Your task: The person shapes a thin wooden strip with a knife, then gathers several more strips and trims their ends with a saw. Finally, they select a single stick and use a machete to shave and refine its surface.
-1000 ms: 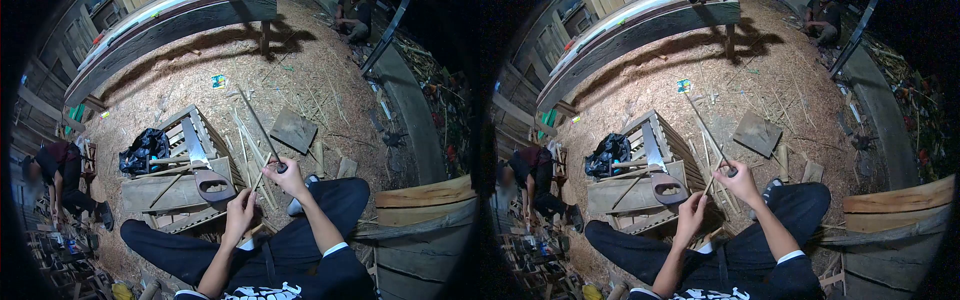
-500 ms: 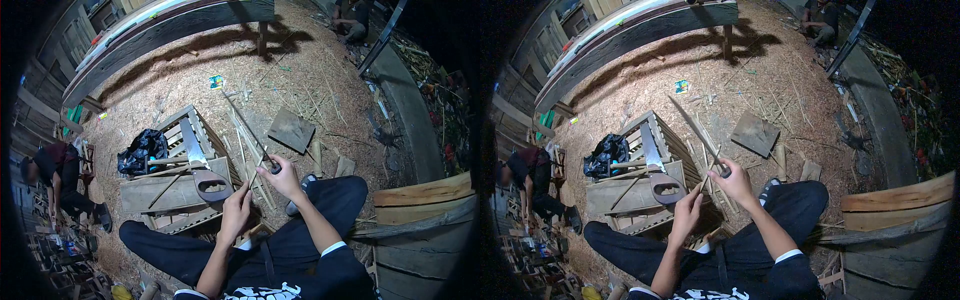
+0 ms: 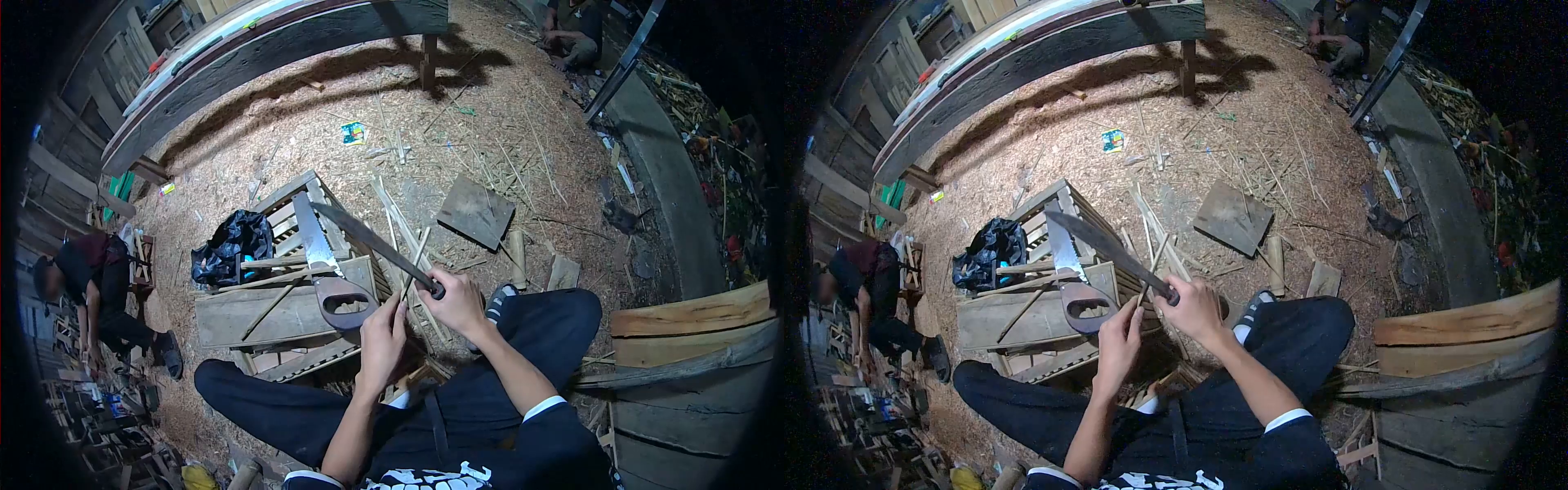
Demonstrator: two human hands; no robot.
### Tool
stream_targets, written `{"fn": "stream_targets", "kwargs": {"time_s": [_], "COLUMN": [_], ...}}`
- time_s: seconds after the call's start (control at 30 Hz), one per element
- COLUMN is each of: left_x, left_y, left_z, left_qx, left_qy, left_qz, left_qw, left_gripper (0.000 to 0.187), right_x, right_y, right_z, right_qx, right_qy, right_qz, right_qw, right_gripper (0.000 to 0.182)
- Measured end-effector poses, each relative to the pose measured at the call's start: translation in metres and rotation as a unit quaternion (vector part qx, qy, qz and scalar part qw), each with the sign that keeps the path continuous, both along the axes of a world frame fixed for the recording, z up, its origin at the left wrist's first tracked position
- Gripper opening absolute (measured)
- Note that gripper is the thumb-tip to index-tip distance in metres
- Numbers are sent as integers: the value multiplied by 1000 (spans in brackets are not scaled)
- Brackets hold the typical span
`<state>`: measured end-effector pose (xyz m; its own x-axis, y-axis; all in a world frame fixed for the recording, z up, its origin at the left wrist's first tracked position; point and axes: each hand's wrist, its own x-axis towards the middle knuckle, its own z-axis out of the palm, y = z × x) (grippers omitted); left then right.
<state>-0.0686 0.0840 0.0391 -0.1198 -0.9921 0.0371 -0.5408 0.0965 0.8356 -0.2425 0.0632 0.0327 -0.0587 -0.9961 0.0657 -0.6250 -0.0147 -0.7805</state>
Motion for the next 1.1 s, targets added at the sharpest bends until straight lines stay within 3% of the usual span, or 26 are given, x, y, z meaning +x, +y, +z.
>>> {"fn": "stream_targets", "kwargs": {"time_s": [0.07, 0.2, 0.27, 0.4, 0.5, 0.6, 0.73, 0.87, 0.9, 1.1], "left_x": [-2, -2, -5, -7, -14, -14, -8, -5, -5, 20], "left_y": [-3, -9, -11, -9, -10, 3, -11, -8, -10, -5], "left_z": [0, 6, 5, 4, 8, 2, 7, 7, 7, 36], "left_qx": [-43, -5, -55, -7, -65, -62, -18, 3, -42, -66], "left_qy": [38, 15, 26, -21, 3, 44, -4, -4, 10, -6], "left_qz": [18, 9, 14, 10, 28, 50, 31, 38, 53, 57], "left_qw": [998, 1000, 998, 1000, 997, 996, 999, 999, 998, 996], "left_gripper": [25, 22, 20, 15, 18, 19, 19, 20, 19, 22], "right_x": [0, 5, 6, 6, 1, -9, 2, 6, 9, 32], "right_y": [2, 8, 10, 6, -8, -26, 3, -10, -11, -8], "right_z": [-12, -12, -15, -18, -23, -11, -10, -22, -17, 27], "right_qx": [-5, 16, 19, 27, 23, 70, 36, 58, 44, 44], "right_qy": [25, 96, 113, 132, 161, 80, 168, 124, 138, 135], "right_qz": [9, 22, 30, 25, 3, -71, 12, 25, 27, 43], "right_qw": [1000, 995, 993, 990, 987, 992, 985, 990, 989, 989], "right_gripper": [27, 24, 23, 22, 22, 20, 20, 21, 21, 23]}}
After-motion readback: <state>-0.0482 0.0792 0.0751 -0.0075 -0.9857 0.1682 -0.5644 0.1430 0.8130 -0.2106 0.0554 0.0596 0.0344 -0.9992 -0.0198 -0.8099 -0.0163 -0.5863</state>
